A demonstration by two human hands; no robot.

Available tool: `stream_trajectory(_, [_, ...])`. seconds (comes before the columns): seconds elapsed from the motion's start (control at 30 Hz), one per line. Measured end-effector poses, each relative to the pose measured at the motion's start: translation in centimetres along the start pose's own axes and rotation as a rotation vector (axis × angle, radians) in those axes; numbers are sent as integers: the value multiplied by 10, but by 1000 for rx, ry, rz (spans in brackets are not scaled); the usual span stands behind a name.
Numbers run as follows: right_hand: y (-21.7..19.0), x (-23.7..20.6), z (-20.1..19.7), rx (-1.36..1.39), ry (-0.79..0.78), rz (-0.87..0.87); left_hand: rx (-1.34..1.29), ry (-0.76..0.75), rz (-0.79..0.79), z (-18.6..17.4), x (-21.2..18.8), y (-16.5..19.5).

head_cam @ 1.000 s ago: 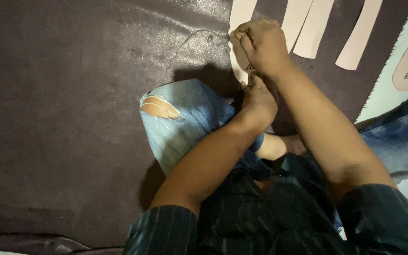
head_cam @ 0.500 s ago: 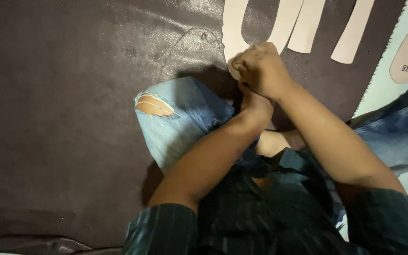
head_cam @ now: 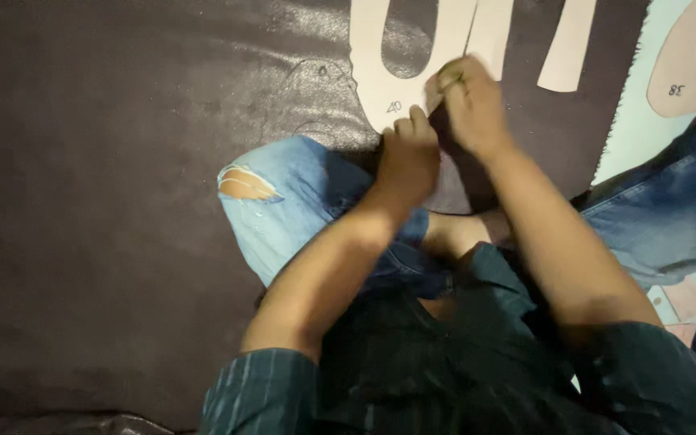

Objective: The person sits on the floor and traces the outlines of paper shoe patterns onto a dark fabric using a pencil. They handle multiple pattern pieces, positioning them on the fabric and drawing around the edges.

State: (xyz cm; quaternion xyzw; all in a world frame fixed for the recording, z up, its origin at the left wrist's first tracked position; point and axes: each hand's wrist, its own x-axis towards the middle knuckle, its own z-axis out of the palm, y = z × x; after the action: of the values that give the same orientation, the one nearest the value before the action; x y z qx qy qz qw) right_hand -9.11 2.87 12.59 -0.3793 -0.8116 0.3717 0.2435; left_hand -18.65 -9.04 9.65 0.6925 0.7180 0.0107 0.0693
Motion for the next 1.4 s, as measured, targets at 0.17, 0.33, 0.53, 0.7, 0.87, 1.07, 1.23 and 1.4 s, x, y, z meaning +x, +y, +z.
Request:
stream_trajectory(0.17, [40,1,-27,-244,72,-89,-380,19,-64,-29,17,-33])
stream_trajectory(0.33, [56,-9,-41,-515,-38,13,-341,-22,-101,-41,26,-31])
stream_trajectory(0.53, [58,-32,-53,-539,31,11,-260,-148,-164,-45,30,-23])
stream_trajectory(0.7, [45,-63,-62,-536,-71,124,-241,-137,-170,-51,27,-13])
stream_trajectory(0.87, [38,-75,-63,-535,-228,275,-244,-221,-265,-51,54,-9])
stream_trajectory(1.07, [63,-71,-59,-445,-237,278,-321,-346,-445,-45,87,-15])
stream_trajectory(1.23, [98,-58,-72,-408,-181,231,-411,-280,-571,-45,98,-26])
stream_trajectory(1.4, [134,-47,-115,-372,367,394,-418,21,-483,-44,107,-49])
